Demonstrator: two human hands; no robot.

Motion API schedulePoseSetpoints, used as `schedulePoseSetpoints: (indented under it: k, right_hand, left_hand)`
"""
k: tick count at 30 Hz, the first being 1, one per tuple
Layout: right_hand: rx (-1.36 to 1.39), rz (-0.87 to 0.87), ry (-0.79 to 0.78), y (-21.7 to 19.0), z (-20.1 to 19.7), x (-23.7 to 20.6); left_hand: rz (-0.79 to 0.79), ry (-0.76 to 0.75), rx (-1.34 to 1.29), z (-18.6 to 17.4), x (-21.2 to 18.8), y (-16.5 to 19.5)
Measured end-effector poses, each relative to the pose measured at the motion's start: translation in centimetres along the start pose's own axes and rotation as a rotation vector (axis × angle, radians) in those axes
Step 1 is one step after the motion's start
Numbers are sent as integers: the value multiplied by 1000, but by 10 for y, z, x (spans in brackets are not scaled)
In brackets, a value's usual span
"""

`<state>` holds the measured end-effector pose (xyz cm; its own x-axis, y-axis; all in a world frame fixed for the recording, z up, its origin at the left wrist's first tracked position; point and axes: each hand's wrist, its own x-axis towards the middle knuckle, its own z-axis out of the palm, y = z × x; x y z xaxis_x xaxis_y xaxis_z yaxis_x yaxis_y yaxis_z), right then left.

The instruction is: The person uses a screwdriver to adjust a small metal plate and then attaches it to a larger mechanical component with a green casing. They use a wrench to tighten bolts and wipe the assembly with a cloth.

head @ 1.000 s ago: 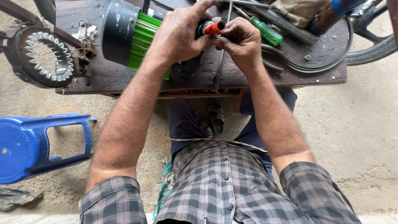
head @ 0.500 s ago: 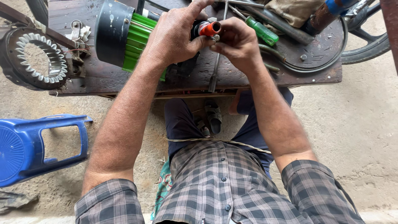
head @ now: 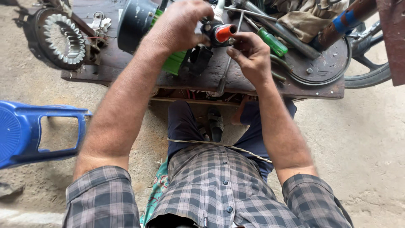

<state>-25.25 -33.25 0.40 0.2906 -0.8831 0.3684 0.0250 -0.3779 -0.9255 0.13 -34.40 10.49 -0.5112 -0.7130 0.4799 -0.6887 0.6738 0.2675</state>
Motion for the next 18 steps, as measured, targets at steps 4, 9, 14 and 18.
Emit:
schedulePoseSetpoints:
  k: [4,9,14,18]
  right_hand:
    - [67,66,12,-4,-4,-8]
    - [150,34,11,2,0,2]
    - [38,-8,-11,-2,7,11]
    - [38,-4,-1,-6,9,13]
  left_hand:
    - [-131,-26,-14,2,-4,-6]
    - [-215,-39,-41,11,-4,-13]
    - [-225,-67,-68,11,-6,-17]
    - [-142,-56,-130,7,-8,-17]
